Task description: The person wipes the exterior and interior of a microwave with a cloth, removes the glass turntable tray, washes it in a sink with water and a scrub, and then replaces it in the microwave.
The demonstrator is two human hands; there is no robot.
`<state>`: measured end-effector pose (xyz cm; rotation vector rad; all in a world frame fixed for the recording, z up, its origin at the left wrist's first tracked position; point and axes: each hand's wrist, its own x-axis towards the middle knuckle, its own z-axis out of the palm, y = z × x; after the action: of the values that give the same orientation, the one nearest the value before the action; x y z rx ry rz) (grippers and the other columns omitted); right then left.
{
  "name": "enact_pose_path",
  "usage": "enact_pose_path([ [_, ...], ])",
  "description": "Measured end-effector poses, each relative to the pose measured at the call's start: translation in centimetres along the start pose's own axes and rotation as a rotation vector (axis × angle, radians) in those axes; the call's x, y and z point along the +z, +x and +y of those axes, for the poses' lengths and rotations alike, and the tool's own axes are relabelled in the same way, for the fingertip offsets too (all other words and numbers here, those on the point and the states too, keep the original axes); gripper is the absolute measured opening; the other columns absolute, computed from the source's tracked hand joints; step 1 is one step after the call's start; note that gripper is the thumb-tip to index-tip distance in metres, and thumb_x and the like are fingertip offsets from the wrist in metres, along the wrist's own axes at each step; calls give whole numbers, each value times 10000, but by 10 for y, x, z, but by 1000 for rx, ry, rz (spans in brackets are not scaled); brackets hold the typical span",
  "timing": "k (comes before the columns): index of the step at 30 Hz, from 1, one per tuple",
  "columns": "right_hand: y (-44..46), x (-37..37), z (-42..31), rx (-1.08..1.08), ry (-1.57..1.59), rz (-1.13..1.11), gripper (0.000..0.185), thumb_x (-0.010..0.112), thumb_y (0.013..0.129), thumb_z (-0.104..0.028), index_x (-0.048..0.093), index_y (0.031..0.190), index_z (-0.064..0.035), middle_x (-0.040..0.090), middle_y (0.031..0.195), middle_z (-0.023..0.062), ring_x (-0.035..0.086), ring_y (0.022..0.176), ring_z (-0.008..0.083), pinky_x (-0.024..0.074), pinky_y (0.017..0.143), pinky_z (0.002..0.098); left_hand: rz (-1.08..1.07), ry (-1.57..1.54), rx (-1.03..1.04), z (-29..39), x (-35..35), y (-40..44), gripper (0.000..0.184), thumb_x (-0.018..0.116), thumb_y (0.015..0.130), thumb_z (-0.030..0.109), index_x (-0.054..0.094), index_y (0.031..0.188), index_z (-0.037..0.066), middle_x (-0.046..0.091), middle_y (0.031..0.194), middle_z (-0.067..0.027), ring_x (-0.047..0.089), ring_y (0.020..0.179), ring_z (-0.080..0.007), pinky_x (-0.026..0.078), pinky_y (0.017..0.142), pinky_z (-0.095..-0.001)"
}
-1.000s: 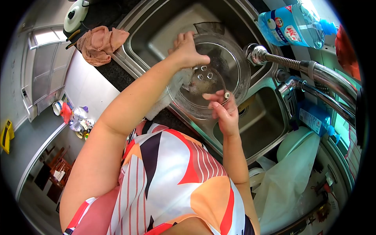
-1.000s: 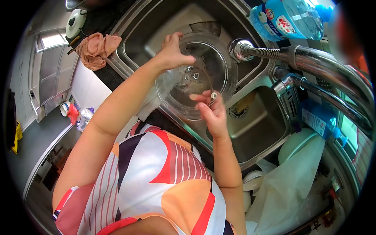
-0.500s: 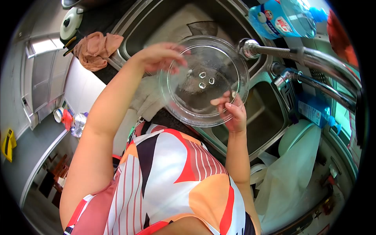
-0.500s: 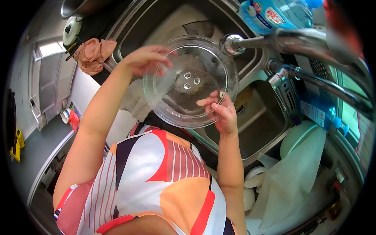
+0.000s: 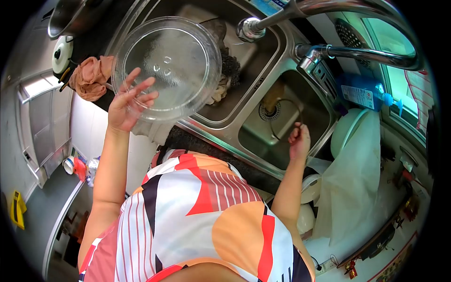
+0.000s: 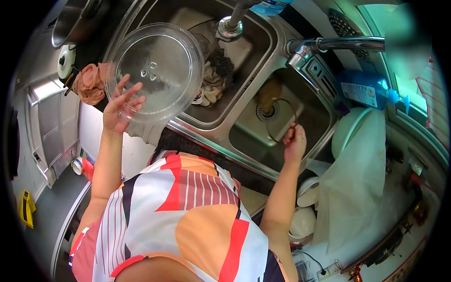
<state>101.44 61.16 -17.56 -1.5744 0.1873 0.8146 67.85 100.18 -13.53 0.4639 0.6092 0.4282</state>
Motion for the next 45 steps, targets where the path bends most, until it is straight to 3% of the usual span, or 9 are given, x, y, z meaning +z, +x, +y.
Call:
enact_pose_path([
  [4, 33, -5, 103, -302, -963, 74, 281, 509, 894, -315, 605, 918, -52, 622, 770, 108, 606, 684, 251, 469, 614, 341, 127, 102, 79, -4, -1, -1, 552, 472, 851, 43, 303, 1375, 85, 467, 1274, -240, 589, 1004, -375, 511, 824, -394],
  [10, -9, 130, 1, -202, -1728, -12, 219, 562, 827, -262, 609, 748, -63, 631, 768, 128, 591, 705, 370, 469, 652, 442, 191, 93, 54, -23, -8, -7, 532, 484, 832, 16, 358, 1346, 69, 515, 1219, -227, 621, 947, -345, 523, 788, -378],
  [14, -2, 215, -68, -676, -1239, -185, 209, 577, 821, -265, 612, 786, -62, 624, 777, 119, 598, 762, 349, 452, 634, 452, 256, 18, 17, -39, -6, -17, 547, 484, 823, 7, 350, 1350, 67, 524, 1207, -224, 624, 941, -341, 527, 777, -376],
  [17, 68, 278, -32, -732, -1484, -199, 318, 624, 791, -279, 561, 1044, -96, 626, 925, 120, 593, 906, 319, 471, 761, 411, 299, 16, 12, -48, 3, -31, 561, 485, 815, 7, 341, 1355, 67, 531, 1197, -222, 624, 946, -339, 528, 772, -375],
  [21, 146, 300, 63, -303, -1757, -132, 561, 676, 710, -304, 515, 1213, -116, 612, 1059, 179, 553, 1057, 323, 441, 895, 388, 323, 18, 5, -58, -3, -51, 571, 491, 808, 21, 336, 1356, 64, 541, 1187, -219, 624, 950, -338, 529, 762, -371],
  [26, 140, 294, 54, -159, -1541, -249, 427, 658, 715, -238, 590, 1125, -140, 601, 1118, 157, 568, 1034, 323, 455, 868, 391, 305, 23, 14, -68, -14, -56, 575, 483, 819, 32, 300, 1364, 40, 534, 1194, -232, 629, 938, -340, 528, 762, -371],
  [34, 10, 312, -40, -862, -830, -639, 272, 606, 669, -77, 554, 929, -17, 519, 1133, 174, 549, 1005, 294, 460, 817, 341, 237, 52, 64, -71, -19, -54, 573, 477, 834, 39, 271, 1369, 27, 538, 1196, -227, 633, 940, -324, 529, 748, -357],
  [40, -73, 343, 42, -1132, -1015, -831, 276, 676, 693, -143, 641, 966, -130, 593, 986, 57, 552, 829, 279, 475, 702, 357, 230, 109, 125, -78, -25, -53, 533, 458, 860, 11, 286, 1365, 26, 571, 1159, -173, 616, 967, -241, 504, 786, -315],
  [45, -19, 395, 43, -1266, -1087, -568, 81, 648, 743, -120, 589, 786, -84, 560, 782, 92, 530, 694, 304, 437, 627, 402, 206, 45, 129, -78, -22, -55, 541, 467, 857, 11, 272, 1362, 7, 523, 1221, -193, 617, 978, -269, 511, 779, -335],
])
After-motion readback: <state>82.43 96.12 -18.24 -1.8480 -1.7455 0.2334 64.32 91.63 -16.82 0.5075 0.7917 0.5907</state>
